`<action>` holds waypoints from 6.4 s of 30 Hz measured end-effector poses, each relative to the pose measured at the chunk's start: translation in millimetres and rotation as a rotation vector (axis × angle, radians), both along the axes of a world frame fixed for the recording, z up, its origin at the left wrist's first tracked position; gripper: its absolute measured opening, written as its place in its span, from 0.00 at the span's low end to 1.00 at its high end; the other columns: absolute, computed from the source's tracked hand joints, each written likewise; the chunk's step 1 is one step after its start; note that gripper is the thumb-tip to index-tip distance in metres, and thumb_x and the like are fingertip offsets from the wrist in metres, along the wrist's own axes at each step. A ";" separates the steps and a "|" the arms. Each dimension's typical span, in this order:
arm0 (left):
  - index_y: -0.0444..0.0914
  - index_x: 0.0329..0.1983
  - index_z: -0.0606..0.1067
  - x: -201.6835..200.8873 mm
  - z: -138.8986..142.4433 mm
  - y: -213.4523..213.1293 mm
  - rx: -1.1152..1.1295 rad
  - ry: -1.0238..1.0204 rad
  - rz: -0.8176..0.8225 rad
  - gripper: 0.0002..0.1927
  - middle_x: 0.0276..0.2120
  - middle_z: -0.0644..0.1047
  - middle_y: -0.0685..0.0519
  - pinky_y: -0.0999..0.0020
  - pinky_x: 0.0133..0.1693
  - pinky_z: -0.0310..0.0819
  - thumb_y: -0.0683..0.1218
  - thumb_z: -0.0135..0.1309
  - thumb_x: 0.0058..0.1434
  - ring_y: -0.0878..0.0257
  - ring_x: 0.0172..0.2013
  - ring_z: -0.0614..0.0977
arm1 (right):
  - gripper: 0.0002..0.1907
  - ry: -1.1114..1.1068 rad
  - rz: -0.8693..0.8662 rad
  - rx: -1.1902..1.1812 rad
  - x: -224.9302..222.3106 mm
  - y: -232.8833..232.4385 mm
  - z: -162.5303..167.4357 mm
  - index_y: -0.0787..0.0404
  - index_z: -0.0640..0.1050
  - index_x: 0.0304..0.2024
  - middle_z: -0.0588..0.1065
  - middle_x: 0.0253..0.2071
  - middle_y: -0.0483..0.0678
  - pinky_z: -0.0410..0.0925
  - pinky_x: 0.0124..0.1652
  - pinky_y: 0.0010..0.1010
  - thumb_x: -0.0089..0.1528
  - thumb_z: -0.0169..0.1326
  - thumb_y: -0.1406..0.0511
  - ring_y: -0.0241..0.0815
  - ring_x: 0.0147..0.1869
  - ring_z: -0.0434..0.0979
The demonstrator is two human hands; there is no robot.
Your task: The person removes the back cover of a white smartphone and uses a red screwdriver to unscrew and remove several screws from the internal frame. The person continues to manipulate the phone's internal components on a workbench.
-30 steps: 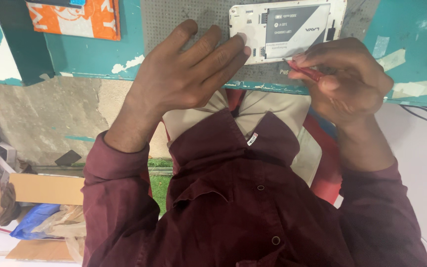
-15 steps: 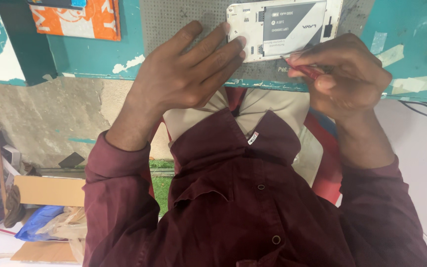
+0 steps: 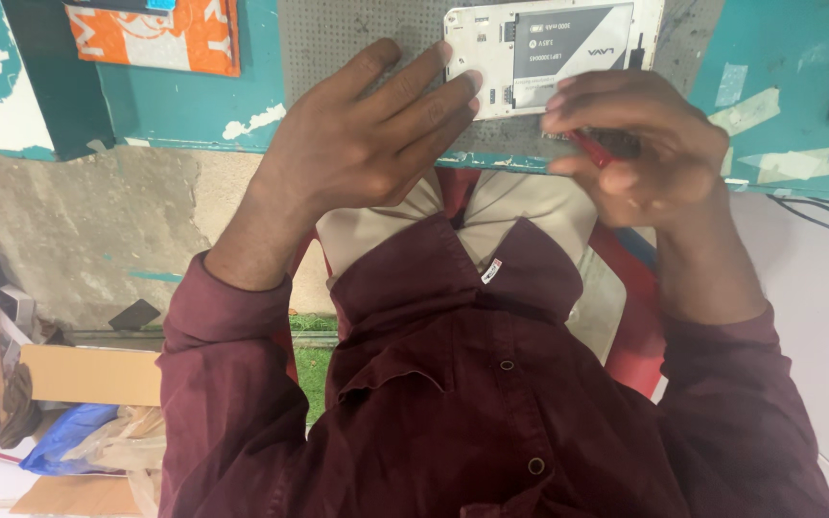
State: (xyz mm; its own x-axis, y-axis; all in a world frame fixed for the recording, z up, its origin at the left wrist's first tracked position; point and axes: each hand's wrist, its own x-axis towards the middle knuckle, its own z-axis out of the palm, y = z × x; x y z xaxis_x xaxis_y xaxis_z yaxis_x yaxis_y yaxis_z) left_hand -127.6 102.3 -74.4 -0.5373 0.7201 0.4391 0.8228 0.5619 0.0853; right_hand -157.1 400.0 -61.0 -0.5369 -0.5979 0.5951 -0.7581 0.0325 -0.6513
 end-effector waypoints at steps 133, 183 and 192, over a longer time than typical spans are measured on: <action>0.48 0.43 0.81 27.3 -19.9 100.7 0.464 -0.240 0.287 0.08 0.48 0.72 0.64 0.54 0.53 0.55 0.46 0.67 0.62 0.62 0.49 0.70 | 0.44 -0.166 -0.047 -0.073 22.0 32.9 -20.4 0.41 0.63 0.71 0.70 0.51 0.59 0.80 0.50 0.38 0.64 0.62 0.83 0.54 0.54 0.80; 0.42 0.54 0.78 14.5 -21.0 55.7 0.297 -0.092 0.616 0.10 0.50 0.73 0.59 0.61 0.52 0.49 0.44 0.61 0.71 0.63 0.50 0.71 | 0.44 -0.010 -0.101 -0.069 -7.4 63.2 -28.0 0.37 0.60 0.76 0.74 0.50 0.57 0.82 0.49 0.39 0.70 0.60 0.82 0.52 0.49 0.82; 0.43 0.54 0.79 2.7 -23.7 53.4 0.277 -0.084 0.612 0.11 0.49 0.73 0.59 0.58 0.54 0.49 0.42 0.61 0.69 0.63 0.50 0.71 | 0.32 -0.032 -0.237 -0.021 -16.7 61.9 -28.8 0.48 0.70 0.61 0.75 0.46 0.61 0.82 0.41 0.36 0.67 0.67 0.82 0.54 0.43 0.84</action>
